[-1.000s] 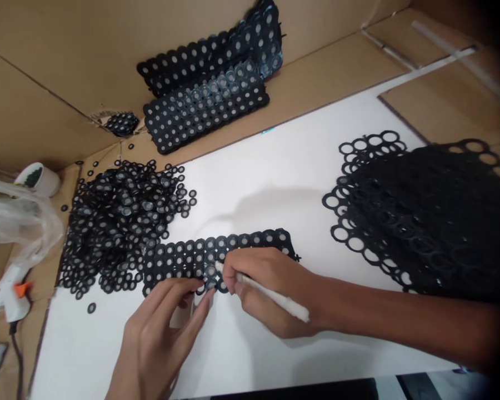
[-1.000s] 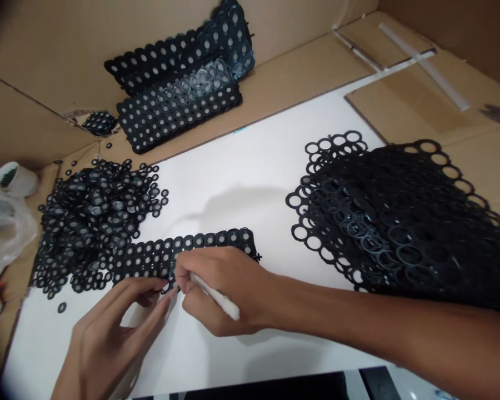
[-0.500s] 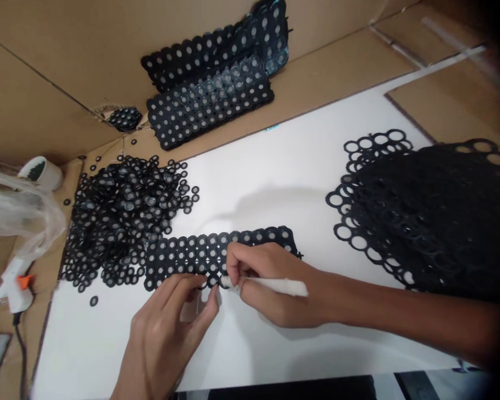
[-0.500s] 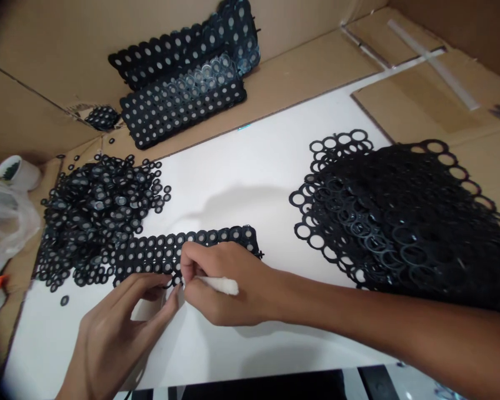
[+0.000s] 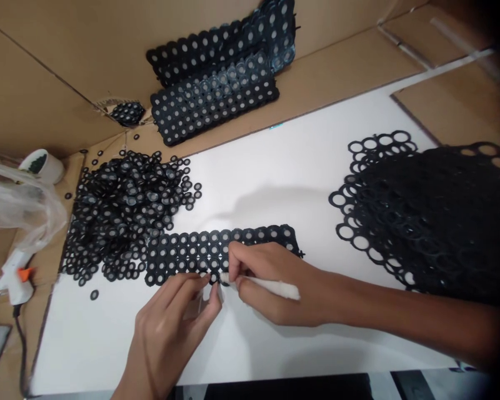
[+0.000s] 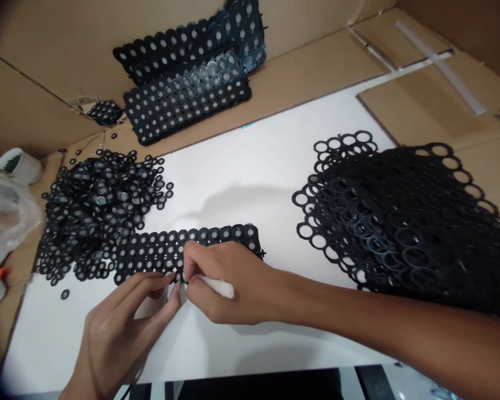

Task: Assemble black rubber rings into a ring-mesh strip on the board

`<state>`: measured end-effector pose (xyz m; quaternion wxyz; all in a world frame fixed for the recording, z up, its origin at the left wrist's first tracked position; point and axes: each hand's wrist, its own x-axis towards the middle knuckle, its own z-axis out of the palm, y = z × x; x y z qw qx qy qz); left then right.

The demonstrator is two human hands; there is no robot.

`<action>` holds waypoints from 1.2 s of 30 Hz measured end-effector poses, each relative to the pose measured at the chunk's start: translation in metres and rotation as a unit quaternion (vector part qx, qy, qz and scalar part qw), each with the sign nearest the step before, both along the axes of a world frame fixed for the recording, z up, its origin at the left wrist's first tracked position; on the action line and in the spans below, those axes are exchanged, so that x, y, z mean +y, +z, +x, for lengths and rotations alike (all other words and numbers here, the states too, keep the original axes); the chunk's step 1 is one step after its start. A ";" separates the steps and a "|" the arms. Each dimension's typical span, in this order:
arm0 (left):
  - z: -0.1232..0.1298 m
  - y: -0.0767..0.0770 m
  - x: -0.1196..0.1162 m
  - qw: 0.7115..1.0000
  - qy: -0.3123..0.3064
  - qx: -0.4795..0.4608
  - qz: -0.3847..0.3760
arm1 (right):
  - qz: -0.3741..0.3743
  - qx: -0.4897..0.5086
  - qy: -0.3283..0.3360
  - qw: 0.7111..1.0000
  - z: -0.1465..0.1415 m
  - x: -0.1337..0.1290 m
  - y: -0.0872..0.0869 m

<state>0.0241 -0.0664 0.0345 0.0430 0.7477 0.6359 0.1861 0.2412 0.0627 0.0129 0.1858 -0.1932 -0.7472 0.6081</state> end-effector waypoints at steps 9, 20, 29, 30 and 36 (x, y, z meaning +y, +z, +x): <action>-0.007 0.010 0.002 0.994 0.013 -0.065 -0.086 | 0.019 0.029 0.024 0.999 0.002 0.000 -0.002; -0.024 0.007 0.007 0.962 0.095 -0.171 -0.189 | 0.063 0.042 0.062 0.995 0.005 0.003 -0.005; -0.027 0.010 0.022 0.957 0.018 -0.184 -0.224 | 0.086 0.026 0.056 0.994 0.004 0.002 -0.005; -0.028 0.011 0.024 0.957 -0.003 -0.177 -0.230 | 0.084 0.026 0.056 0.995 0.003 0.002 -0.005; -0.044 0.010 0.036 0.962 -0.100 -0.119 -0.224 | 0.076 0.008 0.066 0.995 0.003 0.004 -0.002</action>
